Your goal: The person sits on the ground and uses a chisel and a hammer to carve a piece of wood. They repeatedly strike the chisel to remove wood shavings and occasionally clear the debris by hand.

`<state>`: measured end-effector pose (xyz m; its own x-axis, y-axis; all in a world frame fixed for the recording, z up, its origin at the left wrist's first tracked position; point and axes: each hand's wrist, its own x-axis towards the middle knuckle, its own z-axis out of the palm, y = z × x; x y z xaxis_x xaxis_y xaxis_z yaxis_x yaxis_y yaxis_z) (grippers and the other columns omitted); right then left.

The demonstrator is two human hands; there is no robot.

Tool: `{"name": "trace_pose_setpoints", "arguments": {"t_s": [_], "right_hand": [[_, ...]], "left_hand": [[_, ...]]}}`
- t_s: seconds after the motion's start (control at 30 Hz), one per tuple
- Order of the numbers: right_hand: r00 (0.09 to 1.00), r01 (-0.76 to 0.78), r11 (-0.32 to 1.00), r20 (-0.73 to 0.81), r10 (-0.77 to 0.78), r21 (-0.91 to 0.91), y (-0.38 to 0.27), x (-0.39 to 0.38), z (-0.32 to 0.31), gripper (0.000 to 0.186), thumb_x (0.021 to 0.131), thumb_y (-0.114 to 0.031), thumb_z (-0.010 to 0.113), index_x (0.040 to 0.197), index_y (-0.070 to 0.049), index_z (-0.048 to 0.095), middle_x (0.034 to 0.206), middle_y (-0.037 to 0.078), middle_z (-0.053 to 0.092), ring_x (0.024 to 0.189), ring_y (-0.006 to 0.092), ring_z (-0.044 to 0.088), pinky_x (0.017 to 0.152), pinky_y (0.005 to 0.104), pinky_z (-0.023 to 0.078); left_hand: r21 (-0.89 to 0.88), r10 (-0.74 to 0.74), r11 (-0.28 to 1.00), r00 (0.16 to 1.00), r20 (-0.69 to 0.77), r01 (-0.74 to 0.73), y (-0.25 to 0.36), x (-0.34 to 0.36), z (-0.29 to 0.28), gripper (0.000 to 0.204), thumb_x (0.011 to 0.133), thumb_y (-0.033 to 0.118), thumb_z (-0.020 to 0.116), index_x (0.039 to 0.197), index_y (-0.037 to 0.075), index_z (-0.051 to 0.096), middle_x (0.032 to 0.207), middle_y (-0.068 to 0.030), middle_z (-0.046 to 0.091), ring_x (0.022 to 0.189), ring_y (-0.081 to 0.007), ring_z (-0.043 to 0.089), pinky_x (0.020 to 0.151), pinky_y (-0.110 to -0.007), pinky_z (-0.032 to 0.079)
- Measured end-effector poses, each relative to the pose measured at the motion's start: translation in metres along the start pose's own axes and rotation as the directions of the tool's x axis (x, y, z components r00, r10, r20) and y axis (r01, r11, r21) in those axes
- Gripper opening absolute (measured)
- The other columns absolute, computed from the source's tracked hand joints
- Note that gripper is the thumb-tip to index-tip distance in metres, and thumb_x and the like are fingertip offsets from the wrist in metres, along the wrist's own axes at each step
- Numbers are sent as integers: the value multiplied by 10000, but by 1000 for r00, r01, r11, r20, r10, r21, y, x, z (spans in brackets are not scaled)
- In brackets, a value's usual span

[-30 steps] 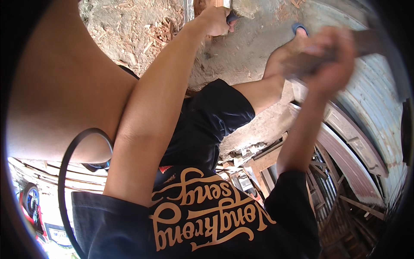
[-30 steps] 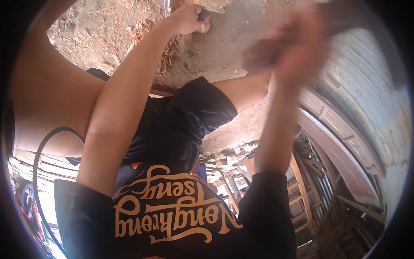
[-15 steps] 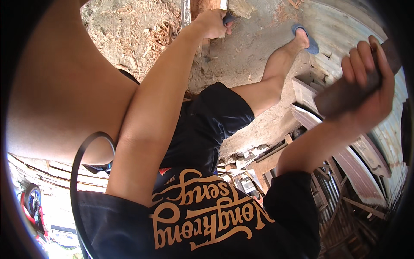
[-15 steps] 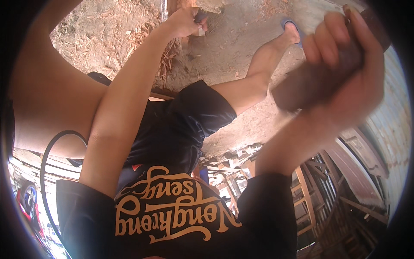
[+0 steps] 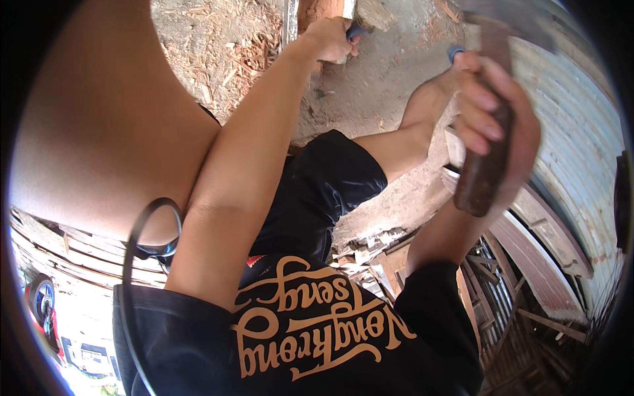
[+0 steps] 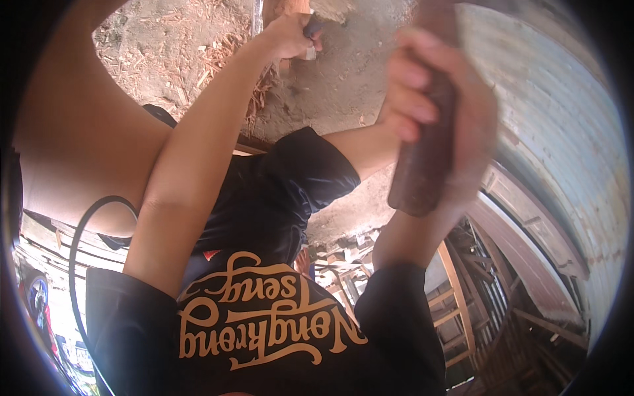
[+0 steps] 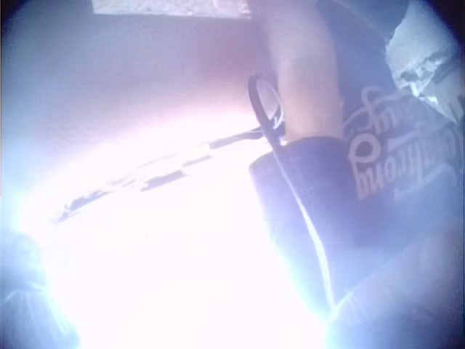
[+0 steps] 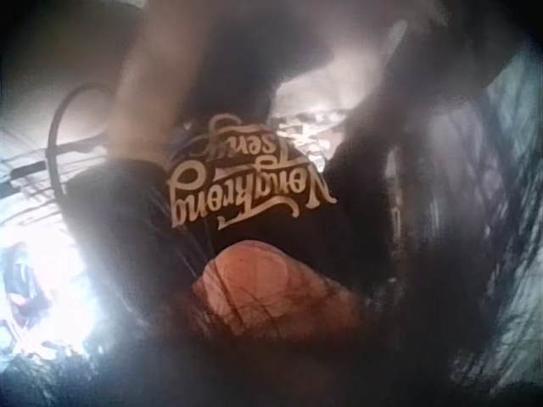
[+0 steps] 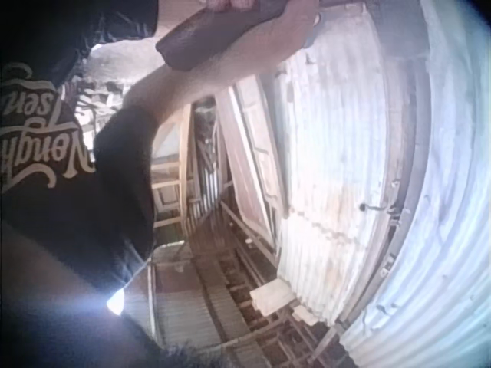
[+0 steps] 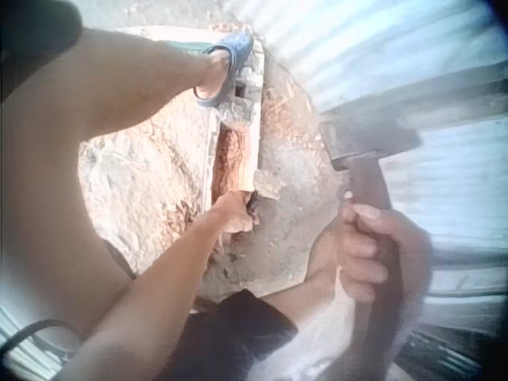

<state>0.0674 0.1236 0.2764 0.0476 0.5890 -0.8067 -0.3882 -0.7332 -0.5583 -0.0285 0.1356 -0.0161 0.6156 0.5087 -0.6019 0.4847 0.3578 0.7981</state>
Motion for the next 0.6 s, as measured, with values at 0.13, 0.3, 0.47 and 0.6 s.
{"name": "trace_pose_setpoints", "arguments": {"t_s": [0.13,0.3,0.47,0.6], "right_hand": [[882,438,880,-101,-461,-184,-11,-10,11,245,1013,-152,432,1102,68,494,788,40,473,542,95,437,473,276,436],[755,326,731,-299,-583,-600,66,58,-13,207,936,-211,606,957,-12,551,696,26,529,511,120,484,502,281,428],[965,-205,976,-181,188,-77,54,35,-6,239,876,-139,681,1011,-47,506,719,18,544,533,98,485,506,269,409],[958,83,976,-254,-134,-202,13,-1,24,193,910,-144,644,1025,-28,541,707,6,519,503,66,455,451,219,409]], "left_hand": [[47,71,996,997,6,-71,-11,6,-3,54,871,67,574,917,86,593,1019,11,757,986,-138,663,887,-309,504],[18,76,997,997,23,-77,-11,10,-1,45,841,46,590,859,76,562,1001,8,756,975,-161,670,864,-313,519],[-56,-74,995,995,69,77,4,-8,-16,72,809,59,596,879,75,587,996,-9,757,999,-173,673,914,-329,511],[60,-5,998,1000,26,4,3,0,-4,132,844,52,562,963,88,607,1012,-12,757,1031,-173,676,921,-332,509]]}}
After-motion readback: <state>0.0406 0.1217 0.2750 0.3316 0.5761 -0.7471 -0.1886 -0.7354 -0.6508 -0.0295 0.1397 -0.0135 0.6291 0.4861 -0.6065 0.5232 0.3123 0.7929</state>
